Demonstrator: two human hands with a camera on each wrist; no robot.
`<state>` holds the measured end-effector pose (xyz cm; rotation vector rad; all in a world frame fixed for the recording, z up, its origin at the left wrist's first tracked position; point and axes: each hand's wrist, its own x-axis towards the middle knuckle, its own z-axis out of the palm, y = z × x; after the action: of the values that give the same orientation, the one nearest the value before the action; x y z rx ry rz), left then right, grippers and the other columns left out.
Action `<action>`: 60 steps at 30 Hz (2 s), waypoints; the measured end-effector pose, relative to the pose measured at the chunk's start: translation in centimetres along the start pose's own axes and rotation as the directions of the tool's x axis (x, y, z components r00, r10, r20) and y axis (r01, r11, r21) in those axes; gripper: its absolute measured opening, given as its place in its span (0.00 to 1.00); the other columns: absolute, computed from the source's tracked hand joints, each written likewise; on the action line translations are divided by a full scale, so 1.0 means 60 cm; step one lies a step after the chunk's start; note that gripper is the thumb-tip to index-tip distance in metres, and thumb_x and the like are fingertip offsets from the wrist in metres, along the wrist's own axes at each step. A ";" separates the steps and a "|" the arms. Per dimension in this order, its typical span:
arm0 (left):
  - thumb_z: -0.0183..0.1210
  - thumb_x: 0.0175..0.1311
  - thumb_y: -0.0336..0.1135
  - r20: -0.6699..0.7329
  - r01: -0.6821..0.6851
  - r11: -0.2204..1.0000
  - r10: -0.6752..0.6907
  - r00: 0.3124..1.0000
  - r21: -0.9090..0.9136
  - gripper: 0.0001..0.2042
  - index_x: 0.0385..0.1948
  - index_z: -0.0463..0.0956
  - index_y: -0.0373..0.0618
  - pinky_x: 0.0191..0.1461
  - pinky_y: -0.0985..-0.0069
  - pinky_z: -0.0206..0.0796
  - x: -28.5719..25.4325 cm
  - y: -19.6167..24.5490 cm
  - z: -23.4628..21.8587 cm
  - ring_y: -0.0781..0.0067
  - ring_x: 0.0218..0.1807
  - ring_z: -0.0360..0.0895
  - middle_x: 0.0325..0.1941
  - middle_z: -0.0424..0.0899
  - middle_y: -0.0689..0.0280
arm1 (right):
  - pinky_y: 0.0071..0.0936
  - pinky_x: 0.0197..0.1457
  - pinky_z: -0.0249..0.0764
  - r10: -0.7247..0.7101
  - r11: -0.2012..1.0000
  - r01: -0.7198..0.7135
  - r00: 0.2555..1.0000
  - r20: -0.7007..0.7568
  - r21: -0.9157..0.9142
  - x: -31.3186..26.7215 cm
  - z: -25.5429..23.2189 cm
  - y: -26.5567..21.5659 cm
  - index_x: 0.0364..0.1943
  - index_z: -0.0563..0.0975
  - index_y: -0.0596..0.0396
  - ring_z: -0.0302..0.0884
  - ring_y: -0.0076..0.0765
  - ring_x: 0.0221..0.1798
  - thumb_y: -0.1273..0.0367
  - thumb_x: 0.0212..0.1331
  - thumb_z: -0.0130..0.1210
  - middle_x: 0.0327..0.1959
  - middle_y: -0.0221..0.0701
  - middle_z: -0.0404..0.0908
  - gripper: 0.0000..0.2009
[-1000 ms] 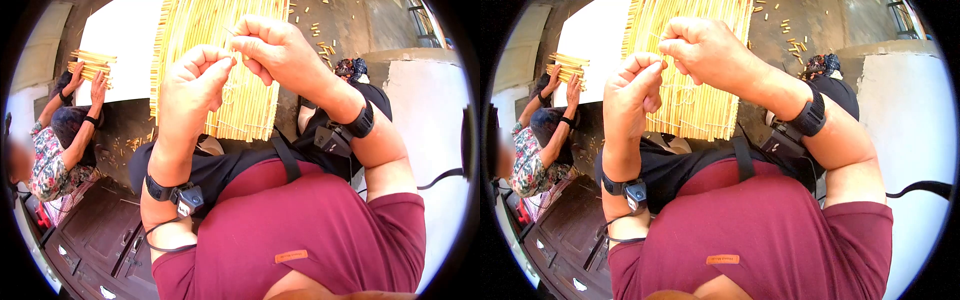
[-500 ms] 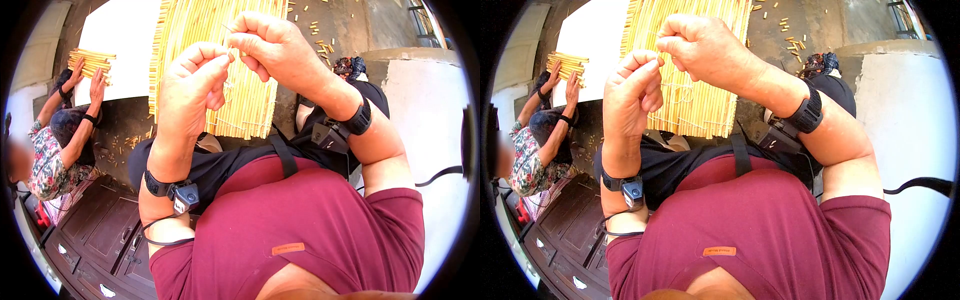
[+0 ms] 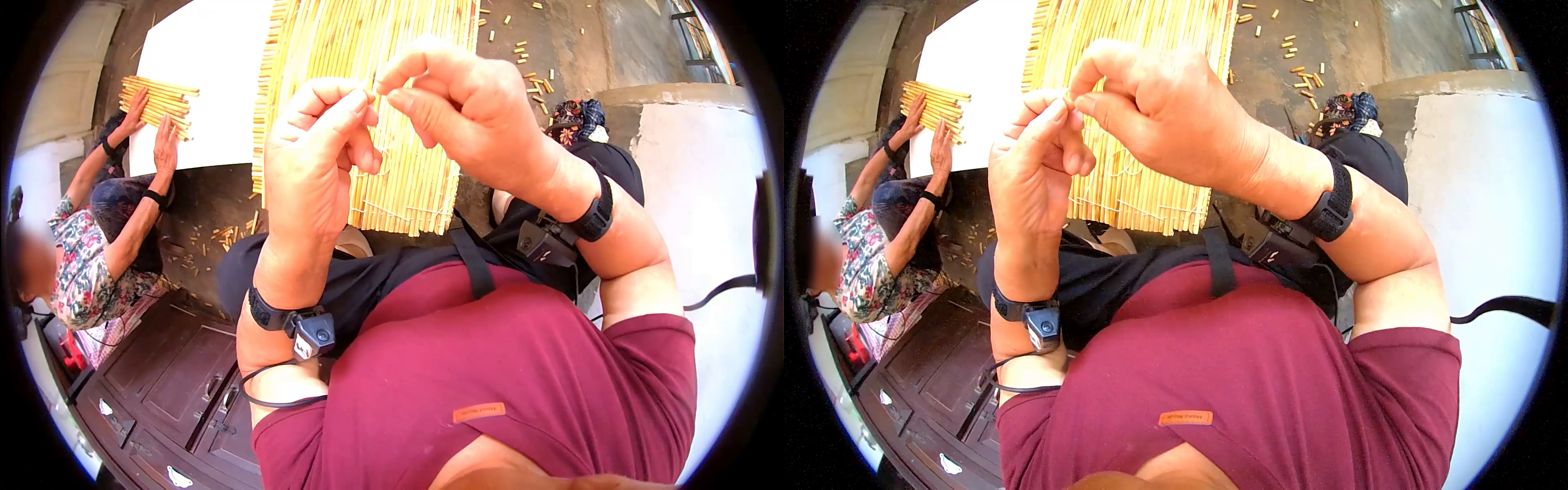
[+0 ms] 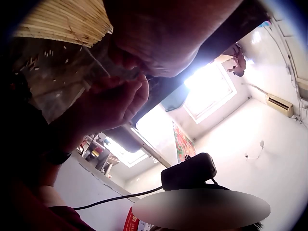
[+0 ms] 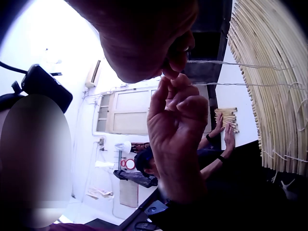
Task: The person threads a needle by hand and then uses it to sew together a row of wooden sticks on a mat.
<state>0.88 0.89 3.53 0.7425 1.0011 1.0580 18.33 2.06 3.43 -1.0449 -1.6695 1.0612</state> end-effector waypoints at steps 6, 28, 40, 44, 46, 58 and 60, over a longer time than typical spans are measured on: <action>0.53 0.66 0.28 0.042 -0.044 0.997 0.046 0.998 -0.064 0.04 0.36 0.74 0.37 0.32 0.78 0.76 0.007 -0.006 -0.005 0.81 0.23 0.75 0.32 0.80 0.63 | 0.31 0.23 0.70 -0.143 0.955 0.131 0.989 -0.024 -0.265 -0.004 0.003 0.008 0.34 0.77 0.51 0.76 0.39 0.20 0.72 0.56 0.54 0.16 0.35 0.74 0.03; 0.52 0.66 0.25 0.041 -0.060 0.991 0.065 0.997 -0.121 0.04 0.39 0.73 0.35 0.39 0.72 0.79 0.003 -0.006 -0.003 0.74 0.29 0.80 0.34 0.82 0.58 | 0.32 0.24 0.73 -0.142 0.953 0.141 0.990 0.015 -0.267 -0.003 0.008 0.014 0.34 0.77 0.51 0.79 0.39 0.22 0.72 0.58 0.53 0.18 0.35 0.77 0.03; 0.54 0.66 0.26 0.004 -0.146 0.989 0.146 0.989 -0.011 0.03 0.37 0.73 0.36 0.40 0.76 0.78 0.007 -0.010 0.004 0.76 0.30 0.79 0.33 0.81 0.60 | 0.33 0.25 0.74 -0.147 0.951 0.143 0.989 0.006 -0.274 -0.001 0.013 0.014 0.33 0.75 0.52 0.80 0.42 0.24 0.70 0.58 0.55 0.19 0.37 0.78 0.03; 0.54 0.66 0.26 -0.004 -0.158 0.987 0.158 0.987 0.023 0.03 0.36 0.73 0.37 0.40 0.77 0.78 0.007 -0.007 0.010 0.78 0.29 0.78 0.33 0.80 0.61 | 0.33 0.23 0.73 -0.154 0.938 0.147 0.988 0.002 -0.315 -0.002 0.015 0.017 0.33 0.73 0.52 0.79 0.42 0.22 0.69 0.58 0.55 0.17 0.35 0.76 0.04; 0.53 0.66 0.26 -0.021 -0.154 0.987 0.155 0.988 0.040 0.02 0.35 0.73 0.38 0.38 0.78 0.77 0.007 -0.007 0.013 0.80 0.27 0.76 0.29 0.79 0.64 | 0.33 0.22 0.73 -0.185 0.917 0.174 0.983 0.002 -0.358 -0.002 0.015 0.021 0.32 0.72 0.52 0.79 0.41 0.21 0.68 0.58 0.56 0.16 0.34 0.75 0.05; 0.53 0.66 0.26 0.019 -0.171 0.985 0.171 0.985 0.009 0.03 0.33 0.72 0.37 0.34 0.78 0.77 0.012 0.002 0.016 0.84 0.18 0.69 0.22 0.75 0.67 | 0.30 0.17 0.68 -0.459 0.722 0.399 0.887 0.040 -0.565 0.014 0.011 0.035 0.31 0.69 0.49 0.77 0.34 0.18 0.65 0.52 0.60 0.13 0.28 0.72 0.11; 0.53 0.66 0.26 0.024 -0.164 0.986 0.164 0.986 -0.005 0.03 0.33 0.72 0.37 0.34 0.77 0.78 0.015 0.001 0.014 0.84 0.18 0.69 0.21 0.75 0.67 | 0.30 0.18 0.69 -0.466 0.724 0.414 0.883 0.052 -0.552 0.016 0.007 0.035 0.32 0.69 0.49 0.77 0.34 0.18 0.64 0.51 0.61 0.13 0.28 0.72 0.12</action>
<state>1.75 1.73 3.62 0.8441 0.9291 1.1894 18.11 3.46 1.55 -0.9403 -2.0699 0.2034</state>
